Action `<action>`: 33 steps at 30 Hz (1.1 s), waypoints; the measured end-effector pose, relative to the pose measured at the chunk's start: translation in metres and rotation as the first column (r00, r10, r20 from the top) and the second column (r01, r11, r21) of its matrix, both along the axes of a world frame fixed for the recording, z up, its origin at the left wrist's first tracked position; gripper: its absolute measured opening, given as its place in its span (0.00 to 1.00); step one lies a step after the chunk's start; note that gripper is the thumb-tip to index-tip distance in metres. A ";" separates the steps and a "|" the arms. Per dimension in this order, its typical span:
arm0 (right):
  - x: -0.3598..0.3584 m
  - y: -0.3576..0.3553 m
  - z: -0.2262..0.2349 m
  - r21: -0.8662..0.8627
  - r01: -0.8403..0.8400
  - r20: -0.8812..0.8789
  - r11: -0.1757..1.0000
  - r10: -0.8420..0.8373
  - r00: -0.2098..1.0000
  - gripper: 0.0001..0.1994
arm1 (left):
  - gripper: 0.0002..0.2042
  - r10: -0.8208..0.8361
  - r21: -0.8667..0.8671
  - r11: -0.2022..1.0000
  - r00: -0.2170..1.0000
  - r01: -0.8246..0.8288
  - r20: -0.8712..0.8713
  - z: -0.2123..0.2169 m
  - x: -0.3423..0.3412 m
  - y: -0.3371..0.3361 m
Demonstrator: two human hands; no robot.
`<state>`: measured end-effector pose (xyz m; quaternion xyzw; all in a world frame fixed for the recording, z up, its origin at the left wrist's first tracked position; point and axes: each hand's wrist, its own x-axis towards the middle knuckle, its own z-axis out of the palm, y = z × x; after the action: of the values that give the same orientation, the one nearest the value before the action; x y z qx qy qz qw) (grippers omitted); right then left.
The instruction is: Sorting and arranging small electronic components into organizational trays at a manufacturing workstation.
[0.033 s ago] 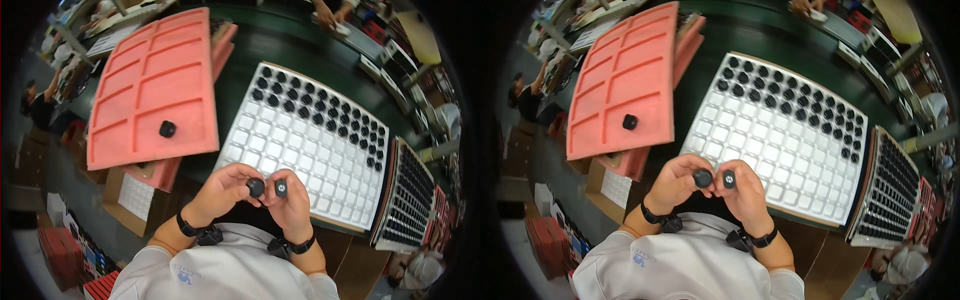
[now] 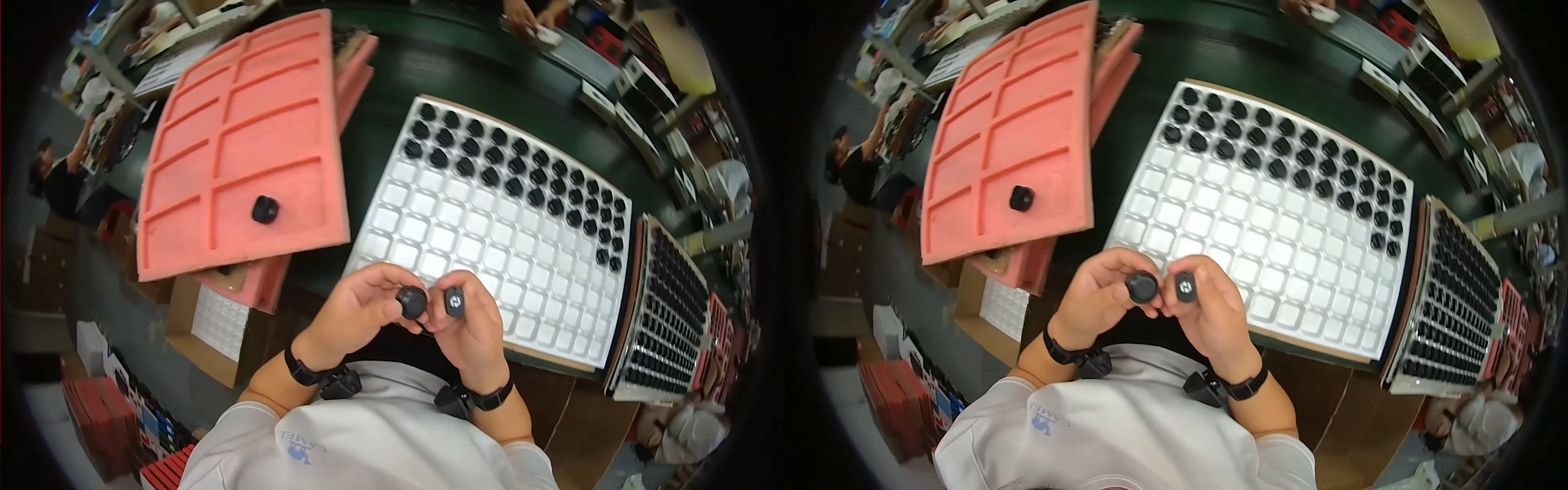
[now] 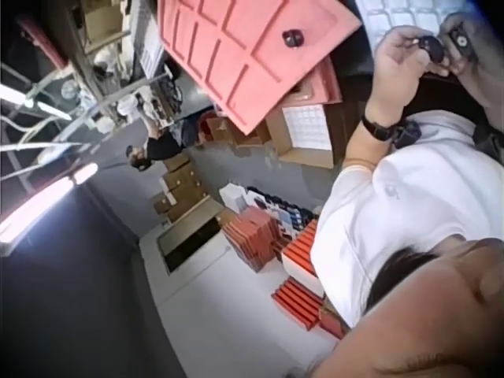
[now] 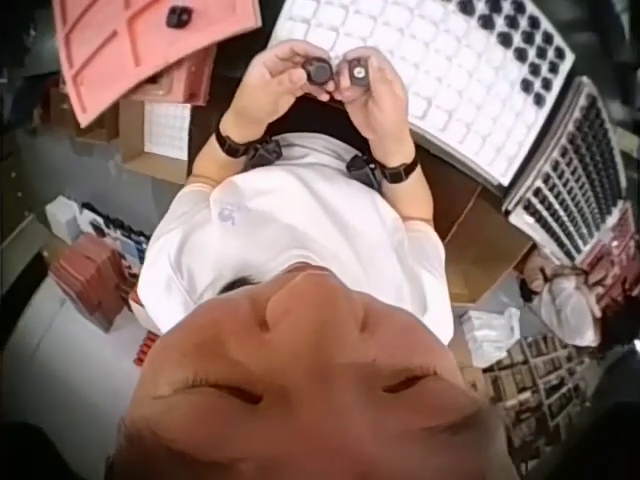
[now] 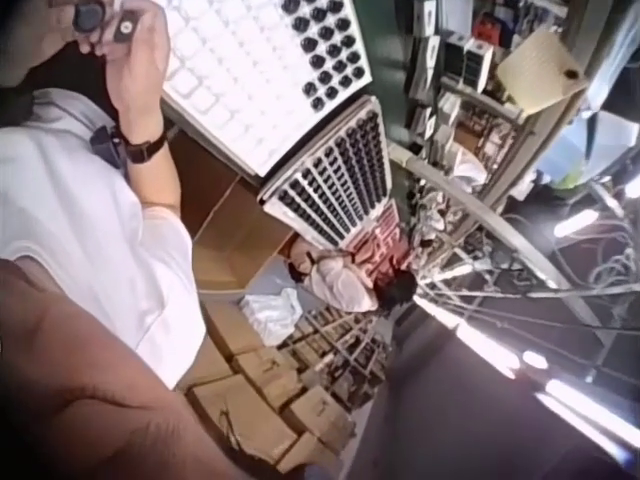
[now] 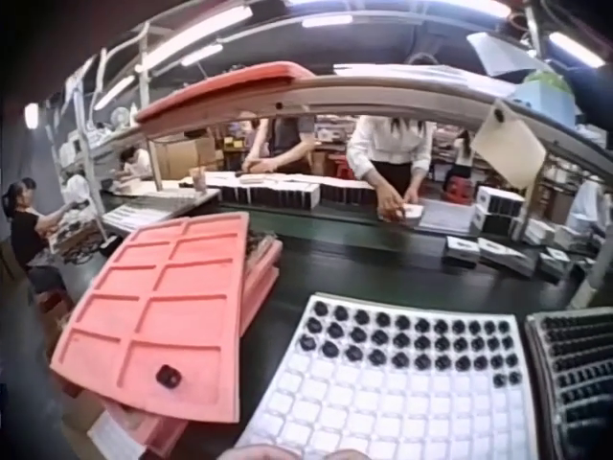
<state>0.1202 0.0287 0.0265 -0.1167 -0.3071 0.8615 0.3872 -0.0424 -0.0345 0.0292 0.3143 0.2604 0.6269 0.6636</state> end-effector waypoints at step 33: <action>0.002 -0.008 0.005 0.672 0.156 0.232 0.724 -0.406 0.884 0.08 | 0.18 0.268 0.300 0.942 0.872 -0.149 -0.409 0.004 0.018 -0.005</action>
<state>0.1227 0.0212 0.0312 -0.1822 -0.6240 0.5988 0.4680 -0.0242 -0.0397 0.0336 0.5028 0.3533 0.6355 0.4674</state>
